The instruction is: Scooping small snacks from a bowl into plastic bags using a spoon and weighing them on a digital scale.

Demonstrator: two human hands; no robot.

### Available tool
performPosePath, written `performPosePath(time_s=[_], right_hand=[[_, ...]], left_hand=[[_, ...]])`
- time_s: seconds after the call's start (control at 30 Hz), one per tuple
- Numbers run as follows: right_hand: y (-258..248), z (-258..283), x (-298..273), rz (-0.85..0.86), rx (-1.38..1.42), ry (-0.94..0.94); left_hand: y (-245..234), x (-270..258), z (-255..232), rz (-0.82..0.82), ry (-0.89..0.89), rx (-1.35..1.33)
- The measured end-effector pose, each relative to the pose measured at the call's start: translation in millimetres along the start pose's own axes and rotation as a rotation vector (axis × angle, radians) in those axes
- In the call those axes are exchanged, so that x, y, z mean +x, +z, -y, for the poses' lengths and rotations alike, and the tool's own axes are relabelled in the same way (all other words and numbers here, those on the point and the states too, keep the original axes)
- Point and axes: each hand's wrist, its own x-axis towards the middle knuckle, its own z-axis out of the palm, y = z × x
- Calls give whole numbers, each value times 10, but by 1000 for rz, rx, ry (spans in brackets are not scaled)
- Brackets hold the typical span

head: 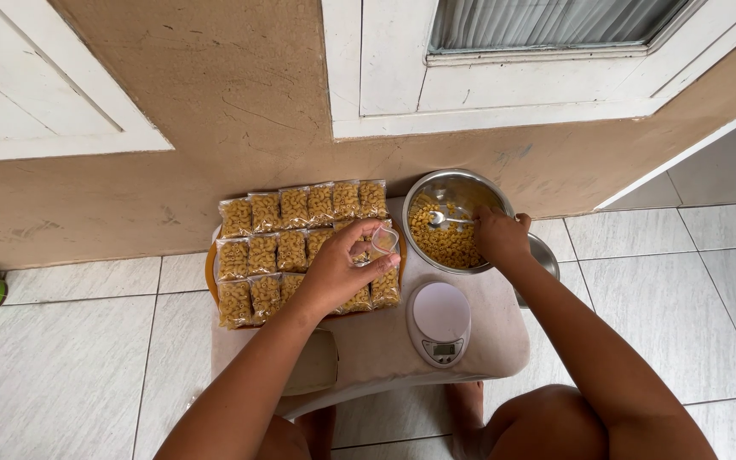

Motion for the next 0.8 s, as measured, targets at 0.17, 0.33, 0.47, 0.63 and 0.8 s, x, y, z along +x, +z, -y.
performPosePath(time_s=[0.17,0.33,0.47,0.63,0.8], right_hand=[[97,-4,20,-32,-12,-10],[47,23,-7,-30,28,-11],[10,3,-19,-55,58,-4],[-158,3,-65,-71,105,21],[-524,16,-158,-104,174,-2]], left_hand=[[-4,-6,-16,3,-7,13],[-1,29,56,4,-9,17],[5,50,39,1,-4,9],[9,50,36,1,-14,13],[-1,52,74,-6,-33,12]])
